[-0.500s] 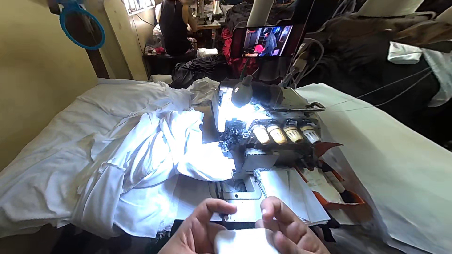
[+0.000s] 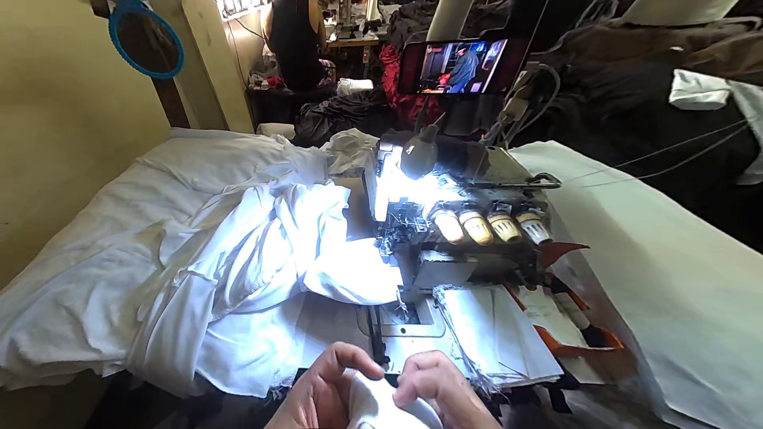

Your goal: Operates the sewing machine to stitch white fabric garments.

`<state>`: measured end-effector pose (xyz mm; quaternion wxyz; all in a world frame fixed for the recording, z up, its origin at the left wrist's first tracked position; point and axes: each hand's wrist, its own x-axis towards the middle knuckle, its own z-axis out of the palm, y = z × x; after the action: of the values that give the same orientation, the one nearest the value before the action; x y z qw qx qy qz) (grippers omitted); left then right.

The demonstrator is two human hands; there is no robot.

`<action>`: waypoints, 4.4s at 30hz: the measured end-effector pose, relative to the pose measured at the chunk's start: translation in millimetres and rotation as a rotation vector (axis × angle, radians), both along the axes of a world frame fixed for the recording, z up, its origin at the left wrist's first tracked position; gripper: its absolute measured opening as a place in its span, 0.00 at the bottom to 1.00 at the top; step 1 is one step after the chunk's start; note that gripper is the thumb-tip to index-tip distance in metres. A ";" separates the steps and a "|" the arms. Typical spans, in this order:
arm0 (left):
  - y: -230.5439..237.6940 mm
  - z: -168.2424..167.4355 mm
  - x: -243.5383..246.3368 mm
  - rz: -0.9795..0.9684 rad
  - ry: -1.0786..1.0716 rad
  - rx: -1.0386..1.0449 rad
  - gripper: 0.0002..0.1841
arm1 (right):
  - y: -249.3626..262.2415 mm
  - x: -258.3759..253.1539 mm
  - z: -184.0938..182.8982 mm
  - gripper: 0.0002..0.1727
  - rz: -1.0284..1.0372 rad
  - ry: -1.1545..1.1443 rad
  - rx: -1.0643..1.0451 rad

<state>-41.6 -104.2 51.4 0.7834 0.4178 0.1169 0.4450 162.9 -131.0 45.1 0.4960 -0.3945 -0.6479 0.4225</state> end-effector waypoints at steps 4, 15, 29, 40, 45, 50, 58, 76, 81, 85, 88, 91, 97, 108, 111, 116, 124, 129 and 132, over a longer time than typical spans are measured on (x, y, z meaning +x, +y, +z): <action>-0.5 -4.5 -12.6 0.333 0.660 0.366 0.06 | -4.8 0.1 -1.3 0.08 -0.042 -0.383 0.069; 136.4 4.1 40.2 0.822 1.279 0.900 0.08 | 72.7 -17.0 -10.4 0.16 -0.473 -0.071 -0.105; 160.2 11.9 59.7 0.747 1.528 0.741 0.07 | 81.8 -8.3 -16.7 0.15 -0.534 -0.450 0.114; 132.9 -2.5 27.0 0.837 1.166 1.027 0.16 | 110.8 7.1 -2.1 0.21 -0.304 -0.321 0.262; 148.4 12.8 32.4 0.692 0.937 1.046 0.12 | 95.8 2.2 22.9 0.10 -0.199 -0.070 -0.149; 166.1 3.7 6.5 0.440 1.382 1.130 0.20 | 87.8 12.3 37.5 0.08 -0.103 0.009 -0.133; 146.7 49.6 -9.9 0.175 0.935 1.293 0.10 | 129.3 -9.7 27.2 0.09 -0.193 -0.013 0.098; 166.1 86.2 8.9 -0.221 1.111 1.224 0.21 | 88.3 5.1 43.2 0.12 -0.040 -0.363 -0.007; 167.3 96.2 14.6 -0.418 1.078 1.172 0.14 | 80.3 6.0 23.5 0.10 0.032 -0.090 -0.115; 181.8 92.9 13.9 -0.397 1.338 1.246 0.10 | 76.6 7.1 7.3 0.08 0.030 -0.020 -0.148; 199.2 80.5 7.4 -0.226 1.439 1.400 0.09 | 85.3 8.3 0.5 0.07 0.012 -0.014 -0.158; 191.6 90.6 7.4 -0.184 1.417 1.423 0.10 | 92.6 9.9 3.8 0.07 0.029 -0.039 -0.149; 153.5 84.3 23.3 -0.172 1.260 1.572 0.11 | 92.3 12.6 3.6 0.07 0.062 -0.062 -0.117; 171.1 92.3 16.4 -0.117 1.541 1.426 0.15 | 102.7 17.0 6.5 0.07 -0.022 -0.188 -0.033; 156.4 91.1 17.4 -0.064 1.229 1.464 0.11 | 94.8 12.2 9.2 0.11 -0.075 -0.183 0.094; 148.8 71.9 23.8 -0.103 1.224 1.462 0.20 | 81.9 14.8 -7.8 0.06 -0.159 -0.266 0.271; 134.1 44.5 14.5 0.127 1.139 1.462 0.08 | 92.1 21.5 -18.6 0.07 -0.293 -0.396 0.308; 125.7 2.7 32.3 0.735 1.360 1.450 0.10 | 88.7 21.2 -19.6 0.10 -0.423 -0.451 0.330; 155.7 -2.1 33.8 0.716 1.389 1.150 0.11 | 80.2 20.4 -17.9 0.12 -0.428 -0.464 0.329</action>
<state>-7.8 51.5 49.2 0.0340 0.8463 0.4385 0.3005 183.3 -50.8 27.1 0.4699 -0.5215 -0.7054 0.0980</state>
